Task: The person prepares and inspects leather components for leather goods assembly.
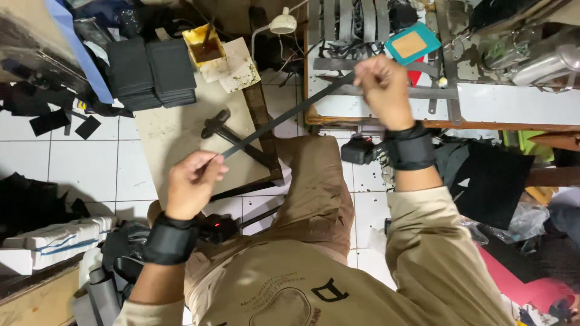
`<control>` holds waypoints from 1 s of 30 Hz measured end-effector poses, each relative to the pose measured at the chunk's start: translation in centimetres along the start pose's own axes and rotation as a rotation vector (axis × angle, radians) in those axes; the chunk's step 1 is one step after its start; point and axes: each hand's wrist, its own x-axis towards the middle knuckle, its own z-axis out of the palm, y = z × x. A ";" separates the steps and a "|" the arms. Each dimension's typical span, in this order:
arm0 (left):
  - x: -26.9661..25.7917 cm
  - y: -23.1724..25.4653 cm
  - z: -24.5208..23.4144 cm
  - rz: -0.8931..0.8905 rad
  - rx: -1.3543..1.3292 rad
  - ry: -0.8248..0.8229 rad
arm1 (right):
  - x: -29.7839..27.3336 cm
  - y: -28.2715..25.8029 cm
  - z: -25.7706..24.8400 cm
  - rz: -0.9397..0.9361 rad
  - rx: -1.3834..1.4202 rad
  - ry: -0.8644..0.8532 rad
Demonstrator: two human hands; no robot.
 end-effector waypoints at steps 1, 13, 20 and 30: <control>0.7 0.2 1.0 0.036 -0.030 -0.046 | 0.5 0.5 -1.4 -0.021 0.008 0.002; 2.5 1.8 7.6 0.028 -0.078 -0.189 | 0.3 4.5 -8.1 0.053 -0.032 0.089; 2.8 2.6 9.4 0.045 -0.075 -0.193 | 1.9 1.8 -9.6 -0.033 -0.084 0.033; 4.6 4.2 10.6 0.143 -0.038 -0.162 | 7.7 1.8 -16.9 -0.170 -0.096 0.098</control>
